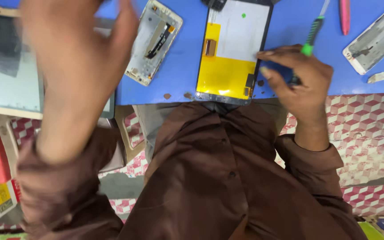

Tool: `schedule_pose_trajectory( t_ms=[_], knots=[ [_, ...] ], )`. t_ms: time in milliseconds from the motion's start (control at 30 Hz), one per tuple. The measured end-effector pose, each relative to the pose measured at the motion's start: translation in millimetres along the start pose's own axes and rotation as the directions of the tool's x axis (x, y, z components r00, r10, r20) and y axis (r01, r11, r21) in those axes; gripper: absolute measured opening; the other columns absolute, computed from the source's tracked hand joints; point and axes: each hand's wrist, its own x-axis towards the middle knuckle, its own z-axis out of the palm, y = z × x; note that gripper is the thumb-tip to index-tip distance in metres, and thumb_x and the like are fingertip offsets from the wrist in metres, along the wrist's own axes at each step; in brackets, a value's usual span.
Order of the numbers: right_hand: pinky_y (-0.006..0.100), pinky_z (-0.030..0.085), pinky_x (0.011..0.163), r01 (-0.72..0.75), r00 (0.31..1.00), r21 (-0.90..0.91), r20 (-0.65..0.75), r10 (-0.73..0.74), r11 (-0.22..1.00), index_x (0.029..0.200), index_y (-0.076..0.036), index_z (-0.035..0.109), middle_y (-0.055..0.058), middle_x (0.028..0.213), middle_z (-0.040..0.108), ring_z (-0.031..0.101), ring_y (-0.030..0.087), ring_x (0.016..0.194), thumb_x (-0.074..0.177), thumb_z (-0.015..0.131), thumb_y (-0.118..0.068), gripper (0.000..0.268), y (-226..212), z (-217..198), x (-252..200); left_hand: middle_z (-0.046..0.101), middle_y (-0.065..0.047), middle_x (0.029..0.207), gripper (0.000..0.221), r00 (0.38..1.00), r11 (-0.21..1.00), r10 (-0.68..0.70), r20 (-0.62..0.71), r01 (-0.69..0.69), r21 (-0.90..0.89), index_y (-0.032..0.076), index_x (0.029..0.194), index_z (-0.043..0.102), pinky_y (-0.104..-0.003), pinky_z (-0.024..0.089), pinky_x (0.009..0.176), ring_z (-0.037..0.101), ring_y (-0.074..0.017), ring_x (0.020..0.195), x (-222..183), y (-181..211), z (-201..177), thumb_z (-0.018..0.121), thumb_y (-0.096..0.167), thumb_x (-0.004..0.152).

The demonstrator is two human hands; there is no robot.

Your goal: The person handles several disassembled tablet devices on a blue workbench, using a screwdriver to pry open a gold tablet and inspect its edges. They then pick up a black tablet, examine its back and sides, and place it back on the table among other parts.

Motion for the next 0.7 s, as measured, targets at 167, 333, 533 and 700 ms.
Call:
schedule_pose_trajectory(
  t_ms=[167,333,533,700],
  knots=[
    [0.037,0.049,0.105,0.018,1.0,-0.198,0.004,-0.017,0.98,0.116,0.0,0.067,0.015,0.124,0.074,0.069,0.03,0.121,0.097,0.08,0.007,0.025,-19.4,6.5,12.1,0.069,-0.015,0.122,0.01,0.861,0.714,-0.505,0.064,0.459,-0.529,-0.001,0.105,0.06,-0.018,0.048,0.063,0.062,-0.0104,0.079,-91.0,11.1,-47.3,0.069,0.002,0.102],
    [0.045,0.045,0.105,0.235,0.968,-0.386,0.175,-0.18,0.892,0.123,0.0,0.068,0.012,0.126,0.071,0.064,0.033,0.119,0.098,0.074,0.007,0.026,-19.9,12.6,45.4,0.07,-0.022,0.122,0.016,0.716,0.154,-0.685,0.134,0.322,-0.934,-0.002,0.105,0.059,-0.025,0.052,0.085,0.065,-0.0132,0.091,-153.3,30.9,-31.8,0.072,0.007,0.102],
    [0.043,0.046,0.099,0.421,0.896,-0.398,0.323,-0.305,0.815,0.127,-0.002,0.064,0.014,0.119,0.065,0.06,0.033,0.112,0.098,0.067,0.006,0.03,-0.1,36.2,93.5,0.067,-0.023,0.117,0.017,0.621,-0.284,-0.727,0.292,0.116,-0.952,-0.001,0.107,0.057,-0.031,0.056,0.085,0.067,-0.0205,0.096,-221.7,29.2,-5.8,0.072,0.006,0.102],
    [0.043,0.048,0.091,0.382,0.911,-0.427,0.324,-0.256,0.82,0.127,-0.002,0.069,0.014,0.111,0.066,0.062,0.032,0.098,0.098,0.066,0.01,0.032,-7.1,39.5,112.7,0.066,-0.021,0.119,0.015,0.647,-0.479,-0.661,0.38,0.026,-0.878,-0.001,0.105,0.058,-0.037,0.052,0.1,0.064,-0.0199,0.1,-245.8,30.7,-3.3,0.071,0.005,0.102]
  ],
)
